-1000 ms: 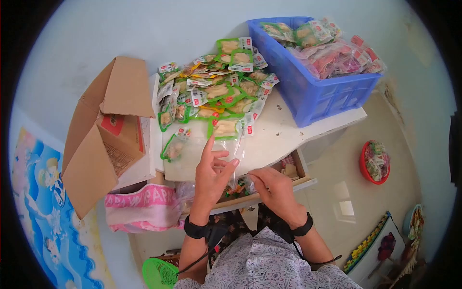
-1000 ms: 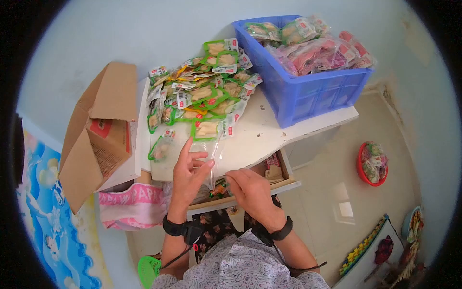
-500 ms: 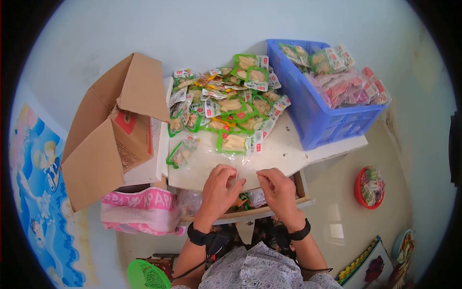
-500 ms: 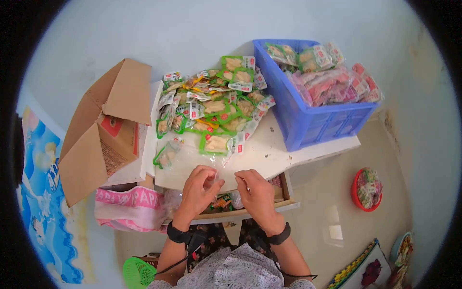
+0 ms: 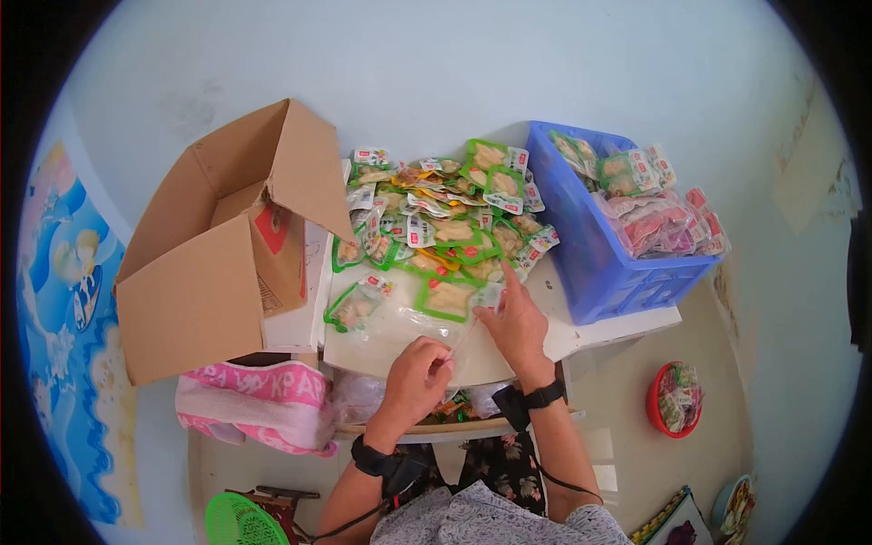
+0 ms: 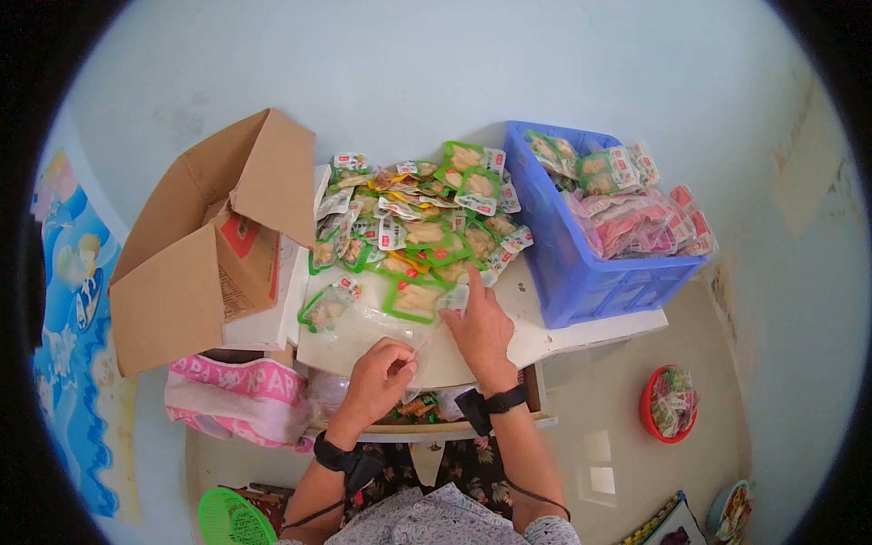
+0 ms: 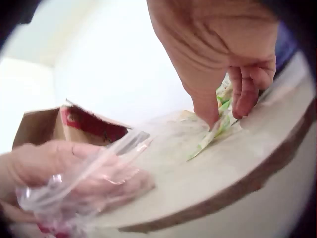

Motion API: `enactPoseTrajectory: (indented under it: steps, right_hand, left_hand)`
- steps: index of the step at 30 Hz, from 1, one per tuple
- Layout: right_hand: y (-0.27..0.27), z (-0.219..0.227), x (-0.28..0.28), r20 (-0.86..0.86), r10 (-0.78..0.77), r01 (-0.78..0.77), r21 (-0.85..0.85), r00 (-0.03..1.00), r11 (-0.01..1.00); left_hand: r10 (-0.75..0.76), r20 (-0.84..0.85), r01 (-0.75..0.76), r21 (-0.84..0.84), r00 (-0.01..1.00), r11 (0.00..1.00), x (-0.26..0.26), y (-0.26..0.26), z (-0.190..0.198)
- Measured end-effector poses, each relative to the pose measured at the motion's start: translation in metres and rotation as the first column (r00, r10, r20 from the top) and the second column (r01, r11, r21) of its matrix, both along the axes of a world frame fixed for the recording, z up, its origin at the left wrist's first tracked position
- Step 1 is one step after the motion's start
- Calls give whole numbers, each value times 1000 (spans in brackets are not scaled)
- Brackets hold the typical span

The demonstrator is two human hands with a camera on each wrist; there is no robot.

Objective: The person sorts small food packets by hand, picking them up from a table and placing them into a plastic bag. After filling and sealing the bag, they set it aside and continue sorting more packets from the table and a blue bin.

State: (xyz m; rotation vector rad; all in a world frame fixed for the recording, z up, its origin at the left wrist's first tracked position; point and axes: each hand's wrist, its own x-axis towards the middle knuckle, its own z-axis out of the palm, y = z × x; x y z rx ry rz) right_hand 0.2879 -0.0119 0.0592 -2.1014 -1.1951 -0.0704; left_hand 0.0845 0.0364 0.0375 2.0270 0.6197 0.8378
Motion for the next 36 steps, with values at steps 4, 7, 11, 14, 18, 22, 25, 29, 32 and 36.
enactPoseTrajectory:
  steps: [4, 7, 11, 14, 18, 22, 25, 29, 32, 36]
  right_hand:
    - [13, -30, 16, -535, 155, -27, 240, 830, 970]
    - [7, -34, 23, -593, 171, -35, 233, 787, 972]
    - [13, -17, 20, -186, 168, -108, 298, 968, 949]
    - [28, 2, 19, -84, 284, -271, 136, 955, 953]
    - [36, 4, 12, 59, 325, -320, -86, 944, 944]
    - [30, 9, 11, 29, 264, -256, -166, 964, 952]
    - [20, -1, 19, -73, 179, -188, -128, 981, 974]
    - [-5, -2, 30, -236, 88, -140, -214, 968, 967]
    - [-40, -8, 34, -351, 49, -38, 37, 935, 999]
    - [-82, -9, 30, -227, 233, -74, 548, 946, 833]
  left_hand:
    - [-13, 34, 13, -23, 999, 1000, -1, 1, -3]
    - [5, -22, -5, -2, 1000, 1000, -2, -1, -1]
    - [15, -35, -15, 6, 999, 1000, 0, -1, -1]
    - [17, -25, -17, 4, 1000, 1000, 0, -2, 1]
    - [15, -22, -15, -8, 1000, 1000, 2, -3, 1]
    - [18, -44, -16, 29, 999, 999, 1, -2, 1]
    - [31, -24, -31, 4, 999, 1000, 3, -3, -1]
    - [55, -40, -54, 25, 998, 998, 3, -3, -1]
    - [99, -38, -98, 24, 994, 995, 7, -6, -2]
    - [172, -95, -163, 94, 981, 982, 13, -14, 3]
